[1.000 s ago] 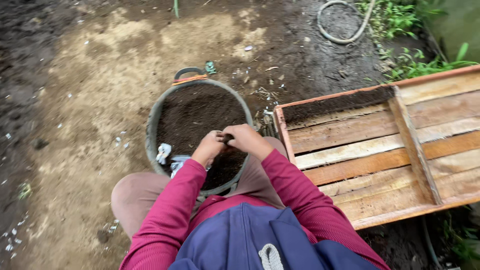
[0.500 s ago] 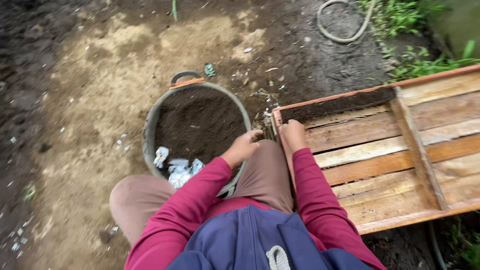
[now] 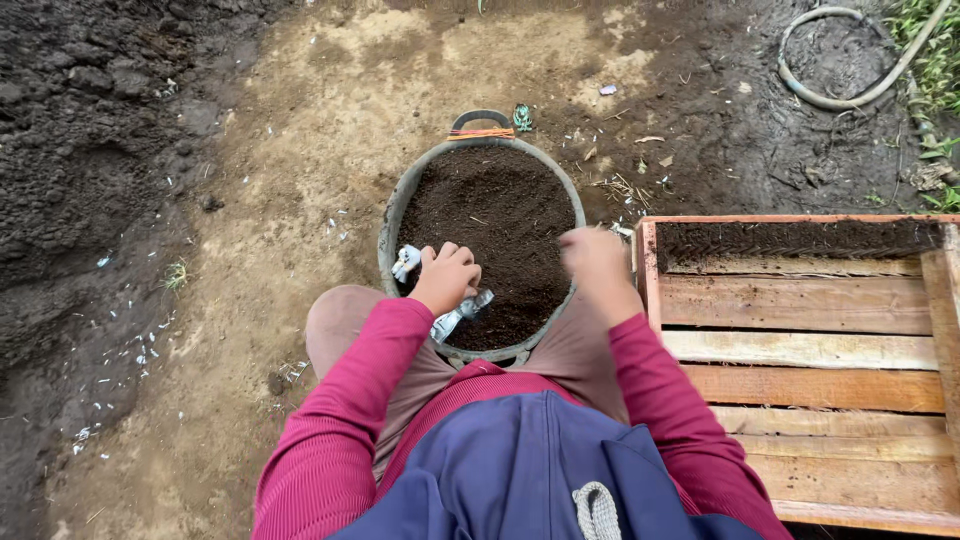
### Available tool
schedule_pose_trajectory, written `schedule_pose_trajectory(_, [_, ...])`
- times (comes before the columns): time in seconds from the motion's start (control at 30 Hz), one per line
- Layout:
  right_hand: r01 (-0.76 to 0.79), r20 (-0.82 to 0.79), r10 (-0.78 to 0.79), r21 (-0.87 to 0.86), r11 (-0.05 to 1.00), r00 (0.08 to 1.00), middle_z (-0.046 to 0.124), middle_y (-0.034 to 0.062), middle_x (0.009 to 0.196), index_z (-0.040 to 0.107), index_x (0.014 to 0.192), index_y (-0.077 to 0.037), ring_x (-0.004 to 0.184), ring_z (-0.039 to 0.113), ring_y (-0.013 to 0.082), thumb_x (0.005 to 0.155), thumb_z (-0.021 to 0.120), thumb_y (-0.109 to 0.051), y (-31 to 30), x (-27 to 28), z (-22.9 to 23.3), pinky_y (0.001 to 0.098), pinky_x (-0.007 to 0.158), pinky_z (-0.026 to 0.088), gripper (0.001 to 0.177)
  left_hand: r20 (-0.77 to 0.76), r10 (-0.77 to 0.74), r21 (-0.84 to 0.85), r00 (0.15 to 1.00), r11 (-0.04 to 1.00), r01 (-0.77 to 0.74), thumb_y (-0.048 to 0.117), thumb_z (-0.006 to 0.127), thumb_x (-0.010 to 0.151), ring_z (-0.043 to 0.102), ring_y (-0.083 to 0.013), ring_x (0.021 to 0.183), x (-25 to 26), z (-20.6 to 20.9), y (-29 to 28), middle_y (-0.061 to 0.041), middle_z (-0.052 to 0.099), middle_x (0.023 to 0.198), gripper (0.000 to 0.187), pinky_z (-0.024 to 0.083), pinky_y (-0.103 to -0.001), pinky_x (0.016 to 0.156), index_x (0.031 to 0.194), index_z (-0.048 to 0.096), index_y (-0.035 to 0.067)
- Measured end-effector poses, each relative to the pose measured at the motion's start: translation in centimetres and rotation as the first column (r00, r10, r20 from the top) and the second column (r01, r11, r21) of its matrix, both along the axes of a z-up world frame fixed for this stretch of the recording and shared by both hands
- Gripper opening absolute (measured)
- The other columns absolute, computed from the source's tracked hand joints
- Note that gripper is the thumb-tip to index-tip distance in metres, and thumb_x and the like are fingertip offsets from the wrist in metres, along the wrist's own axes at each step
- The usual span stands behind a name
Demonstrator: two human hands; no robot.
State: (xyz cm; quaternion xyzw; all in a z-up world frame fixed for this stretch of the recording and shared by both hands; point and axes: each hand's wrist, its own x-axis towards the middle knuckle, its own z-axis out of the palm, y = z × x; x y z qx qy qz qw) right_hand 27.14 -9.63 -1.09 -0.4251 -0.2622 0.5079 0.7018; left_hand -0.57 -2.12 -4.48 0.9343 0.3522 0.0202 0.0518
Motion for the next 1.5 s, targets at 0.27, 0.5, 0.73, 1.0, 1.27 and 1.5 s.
schedule_pose_trajectory(0.27, [-0.142,0.912,0.391,-0.373,0.917,0.127,0.059,-0.0042,0.080,0.060,0.087,-0.021,0.090,0.059,0.0173,0.089,0.056,-0.034,2.4,-10.1,-6.2,0.0324,0.082,0.048,0.013,0.250,0.387,-0.409,0.888,0.873,-0.266,0.026,0.059,0.086,0.056,-0.0112,0.097,1.1,0.4,-0.7,0.013,0.066,0.081,0.022,0.025,-0.041,0.087,0.101,0.044,0.026])
schedule_pose_trajectory(0.5, [-0.115,0.871,0.443,-0.428,0.897,0.213,0.067,0.0048,0.094,0.056,0.107,-0.023,0.096,0.063,0.0261,0.089,0.056,-0.027,2.1,-10.5,-3.4,0.0409,0.084,0.050,0.018,0.164,0.339,-0.158,0.926,0.936,-0.315,0.026,0.045,0.091,0.062,-0.0167,0.077,2.4,-0.7,-2.1,0.003,0.060,0.067,0.013,0.022,-0.046,0.086,0.100,0.036,0.024])
schedule_pose_trajectory(0.73, [-0.193,0.828,0.496,-0.549,0.813,-0.262,0.050,-0.0034,0.118,0.065,0.090,-0.027,0.112,0.045,0.0271,0.076,0.066,-0.022,3.6,-8.4,-1.2,0.0393,0.091,0.044,0.015,0.214,0.102,-0.057,0.972,0.994,-0.091,0.034,0.051,0.087,0.050,-0.0094,0.089,1.1,-1.3,-0.5,0.010,0.051,0.081,0.008,0.024,-0.041,0.083,0.081,0.049,0.030])
schedule_pose_trajectory(1.0, [-0.330,0.867,-0.326,0.203,0.922,-0.377,0.050,0.0044,0.097,0.058,0.085,-0.019,0.091,0.046,0.0231,0.089,0.048,-0.016,1.0,-11.5,2.6,0.0325,0.070,0.036,0.012,0.199,0.288,0.127,0.937,0.940,-0.316,0.037,0.048,0.090,0.059,-0.0184,0.071,1.5,2.2,-0.9,0.005,0.058,0.090,0.023,0.030,-0.035,0.070,0.074,0.062,0.029])
schedule_pose_trajectory(1.27, [0.111,0.972,0.036,-0.011,0.994,-0.232,0.060,0.0025,0.112,0.065,0.108,-0.029,0.111,0.054,0.0276,0.085,0.058,-0.030,2.9,-5.6,-6.0,0.0402,0.094,0.044,0.024,0.487,0.385,-0.187,0.784,0.923,-0.338,0.017,0.055,0.078,0.064,-0.0107,0.081,-0.2,0.8,-0.3,0.014,0.062,0.079,0.018,0.050,-0.026,0.074,0.076,0.063,0.033])
schedule_pose_trajectory(1.5, [0.368,0.934,0.297,-0.209,0.906,-0.199,0.054,0.0041,0.098,0.058,0.104,-0.021,0.092,0.056,0.0292,0.082,0.058,-0.050,0.6,-10.0,-7.4,0.0461,0.068,0.051,0.036,0.461,0.371,-0.176,0.806,0.929,-0.326,0.019,0.059,0.076,0.063,-0.0122,0.097,2.3,-0.5,-1.3,0.011,0.065,0.094,0.018,0.052,-0.028,0.080,0.089,0.066,0.029])
